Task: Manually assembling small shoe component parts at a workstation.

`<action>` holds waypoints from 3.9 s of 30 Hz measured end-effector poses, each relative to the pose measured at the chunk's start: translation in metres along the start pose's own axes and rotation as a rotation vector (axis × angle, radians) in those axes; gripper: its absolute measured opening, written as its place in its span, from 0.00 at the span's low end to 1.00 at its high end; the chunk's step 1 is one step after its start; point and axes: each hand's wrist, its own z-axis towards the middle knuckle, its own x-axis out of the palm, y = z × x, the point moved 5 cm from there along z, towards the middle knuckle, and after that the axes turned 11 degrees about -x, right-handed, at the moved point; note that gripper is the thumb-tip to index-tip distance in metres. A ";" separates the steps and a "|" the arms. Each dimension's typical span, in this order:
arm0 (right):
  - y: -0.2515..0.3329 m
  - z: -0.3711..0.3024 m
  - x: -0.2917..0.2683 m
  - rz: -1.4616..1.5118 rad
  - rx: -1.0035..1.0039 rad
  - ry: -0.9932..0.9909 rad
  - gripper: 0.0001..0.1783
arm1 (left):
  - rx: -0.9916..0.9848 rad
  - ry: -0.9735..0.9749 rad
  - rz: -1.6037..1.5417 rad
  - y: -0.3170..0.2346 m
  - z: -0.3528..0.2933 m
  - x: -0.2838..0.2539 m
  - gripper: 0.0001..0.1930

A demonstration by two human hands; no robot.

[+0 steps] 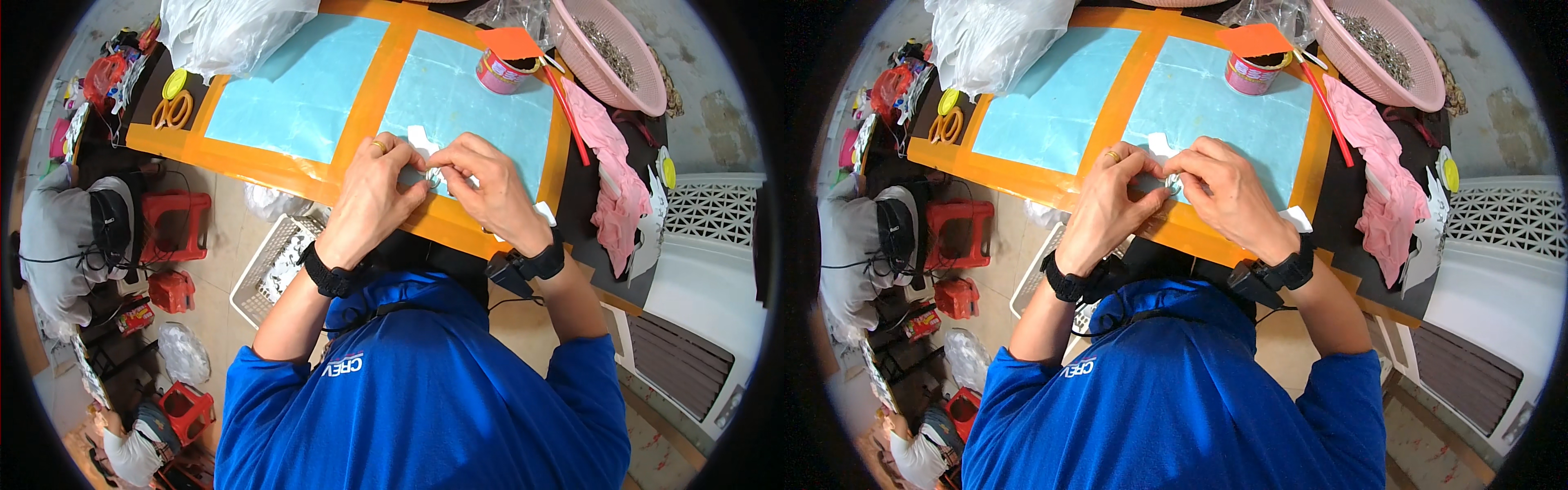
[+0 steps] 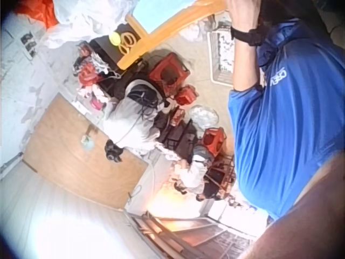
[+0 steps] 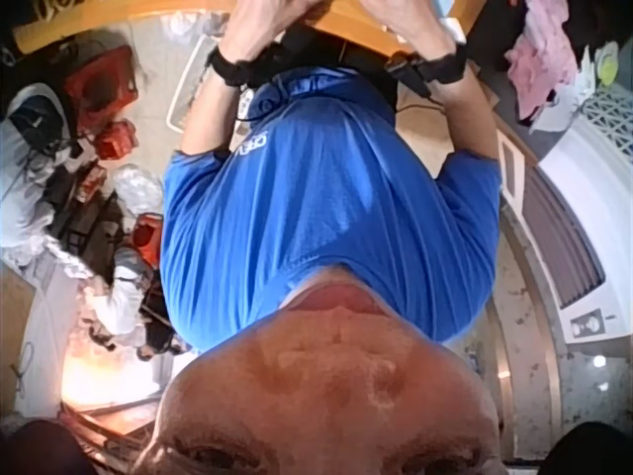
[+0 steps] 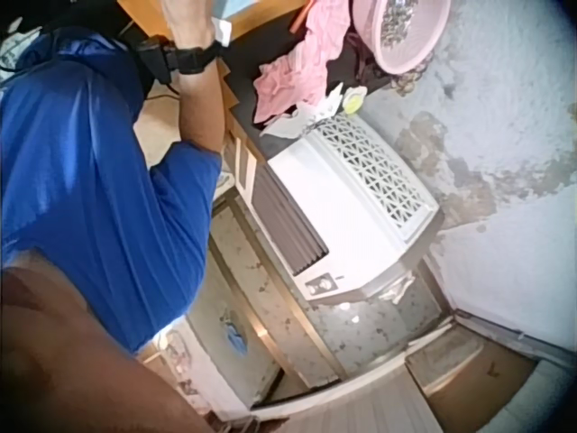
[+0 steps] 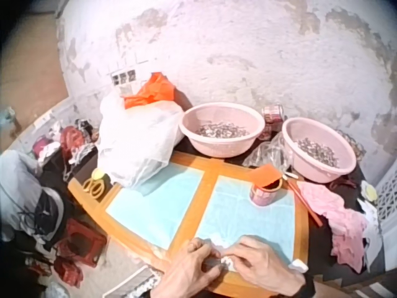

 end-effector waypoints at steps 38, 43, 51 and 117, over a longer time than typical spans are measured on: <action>-0.013 0.027 0.000 -0.107 0.028 0.255 0.07 | 0.054 -0.110 -0.147 0.003 -0.009 0.007 0.14; -0.009 0.029 0.001 -0.114 -0.024 0.246 0.07 | 0.048 -0.111 -0.144 0.005 -0.007 0.010 0.14; -0.012 0.028 0.001 -0.125 -0.052 0.273 0.06 | -0.009 -0.096 -0.163 0.005 -0.007 0.011 0.16; -0.024 0.019 -0.001 0.019 -0.076 0.203 0.06 | 0.008 -0.434 0.077 -0.016 -0.018 0.016 0.13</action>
